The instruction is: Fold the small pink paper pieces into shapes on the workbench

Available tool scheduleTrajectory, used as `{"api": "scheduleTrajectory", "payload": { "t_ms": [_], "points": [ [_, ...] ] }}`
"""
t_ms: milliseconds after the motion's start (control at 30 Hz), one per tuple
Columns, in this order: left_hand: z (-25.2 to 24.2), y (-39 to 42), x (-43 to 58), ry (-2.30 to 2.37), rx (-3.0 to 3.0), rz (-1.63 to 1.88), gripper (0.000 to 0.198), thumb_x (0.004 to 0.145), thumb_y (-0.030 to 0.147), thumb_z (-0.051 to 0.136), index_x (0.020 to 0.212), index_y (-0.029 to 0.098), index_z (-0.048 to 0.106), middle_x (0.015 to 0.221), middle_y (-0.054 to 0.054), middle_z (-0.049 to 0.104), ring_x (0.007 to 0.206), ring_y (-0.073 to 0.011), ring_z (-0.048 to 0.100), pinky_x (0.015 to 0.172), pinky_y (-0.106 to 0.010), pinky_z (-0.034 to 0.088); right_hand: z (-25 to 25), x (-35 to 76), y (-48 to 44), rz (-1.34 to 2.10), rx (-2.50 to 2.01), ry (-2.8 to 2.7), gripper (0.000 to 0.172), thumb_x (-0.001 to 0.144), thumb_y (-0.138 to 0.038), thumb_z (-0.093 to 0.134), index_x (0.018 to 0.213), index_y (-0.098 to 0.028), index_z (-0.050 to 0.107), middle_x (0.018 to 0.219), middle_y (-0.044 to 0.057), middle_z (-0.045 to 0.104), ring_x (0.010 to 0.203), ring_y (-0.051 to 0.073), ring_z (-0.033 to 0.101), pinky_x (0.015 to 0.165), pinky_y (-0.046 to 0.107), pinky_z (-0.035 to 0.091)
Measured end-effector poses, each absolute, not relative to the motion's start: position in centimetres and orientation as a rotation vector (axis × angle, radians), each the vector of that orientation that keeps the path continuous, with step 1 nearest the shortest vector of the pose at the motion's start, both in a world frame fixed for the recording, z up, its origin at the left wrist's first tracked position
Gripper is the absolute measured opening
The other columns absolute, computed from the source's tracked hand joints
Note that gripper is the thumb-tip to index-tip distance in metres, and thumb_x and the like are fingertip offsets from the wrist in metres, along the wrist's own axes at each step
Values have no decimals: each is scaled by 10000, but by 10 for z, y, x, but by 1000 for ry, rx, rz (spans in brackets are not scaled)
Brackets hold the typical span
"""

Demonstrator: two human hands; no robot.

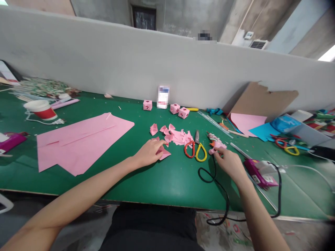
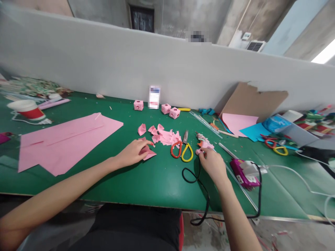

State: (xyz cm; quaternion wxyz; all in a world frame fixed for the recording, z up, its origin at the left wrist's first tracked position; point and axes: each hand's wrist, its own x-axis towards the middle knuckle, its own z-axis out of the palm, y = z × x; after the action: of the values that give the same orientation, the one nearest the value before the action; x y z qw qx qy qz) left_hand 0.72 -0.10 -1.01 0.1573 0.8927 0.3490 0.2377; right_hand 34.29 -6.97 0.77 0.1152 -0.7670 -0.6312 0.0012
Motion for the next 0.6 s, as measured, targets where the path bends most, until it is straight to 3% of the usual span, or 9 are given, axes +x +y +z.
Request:
{"api": "scheduleTrajectory", "payload": {
  "t_ms": [233, 367, 467, 600],
  "points": [
    [-13, -6, 13, 1035, 2438, 986, 306, 922, 187, 474, 1228, 177, 465, 984, -66, 644, 915, -207, 635, 811, -342, 493, 29, 257, -46, 391, -1736, -1884, 399, 912, -466, 511, 1162, -191, 659, 913, 78, 740, 726, 195, 674, 673, 291, 473],
    [-18, -7, 13, 939, 2397, 1101, 278, 959, 208, 451, 1237, 187, 447, 1110, -96, 629, 997, -198, 649, 851, -331, 507, 19, 218, -23, 694, -1501, -1874, 426, 820, -410, 647, 1186, -192, 640, 914, 68, 736, 729, 188, 674, 645, 287, 497],
    [-21, -3, 12, 946, 2303, 1182, 262, 943, 214, 497, 1202, 199, 469, 1138, -97, 632, 1020, -198, 646, 868, -332, 512, 2, 209, -10, 862, -1340, -1808, 308, 770, -303, 669, 1050, -179, 697, 828, 48, 729, 676, 167, 654, 620, 282, 503],
    [-21, 2, 11, 979, 2112, 1170, 319, 893, 208, 567, 1197, 204, 472, 1002, -50, 679, 886, -174, 668, 802, -307, 519, -12, 210, -7, 858, -1255, -1665, 209, 762, -328, 674, 890, -170, 724, 796, 52, 725, 674, 164, 647, 634, 291, 512]
  ]
}}
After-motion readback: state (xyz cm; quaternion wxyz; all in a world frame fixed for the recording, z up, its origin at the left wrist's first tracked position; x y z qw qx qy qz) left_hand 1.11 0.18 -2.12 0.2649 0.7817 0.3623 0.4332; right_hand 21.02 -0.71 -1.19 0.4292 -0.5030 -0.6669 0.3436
